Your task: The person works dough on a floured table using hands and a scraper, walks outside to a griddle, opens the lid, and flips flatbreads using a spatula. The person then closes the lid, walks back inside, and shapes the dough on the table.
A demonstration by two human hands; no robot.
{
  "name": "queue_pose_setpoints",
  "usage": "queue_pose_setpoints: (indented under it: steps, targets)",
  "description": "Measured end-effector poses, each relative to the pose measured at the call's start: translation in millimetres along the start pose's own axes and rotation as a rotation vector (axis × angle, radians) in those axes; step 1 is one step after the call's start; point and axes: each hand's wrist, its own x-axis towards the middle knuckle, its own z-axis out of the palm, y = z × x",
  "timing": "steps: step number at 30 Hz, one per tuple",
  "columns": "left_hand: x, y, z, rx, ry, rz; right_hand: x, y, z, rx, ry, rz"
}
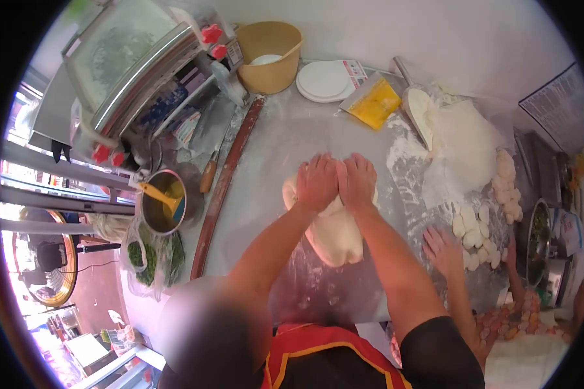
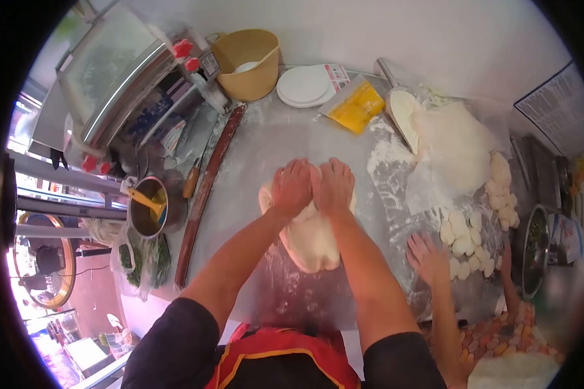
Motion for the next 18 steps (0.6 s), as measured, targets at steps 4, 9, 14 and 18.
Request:
queue_pose_setpoints:
  steps: [4,9,14,18]
  targets:
    - [-24.0,-14.7,-41.9,-0.502,-0.457,-0.128,-0.6,-17.3,-89.5,0.523,-0.578,0.291]
    - [-80.0,23.6,-96.3,-0.279,-0.2,0.155,-94.8,-76.6,-146.1,0.226,-0.365,0.011]
    - [-116.6,28.2,-62.5,-0.317,0.037,0.05,-94.0,-79.9,-88.0,0.108,-0.095,-0.13]
    - [-58.5,7.1,-36.6,-0.289,-0.069,-0.016,-49.3,-50.6,-47.5,0.071,-0.14,-0.119]
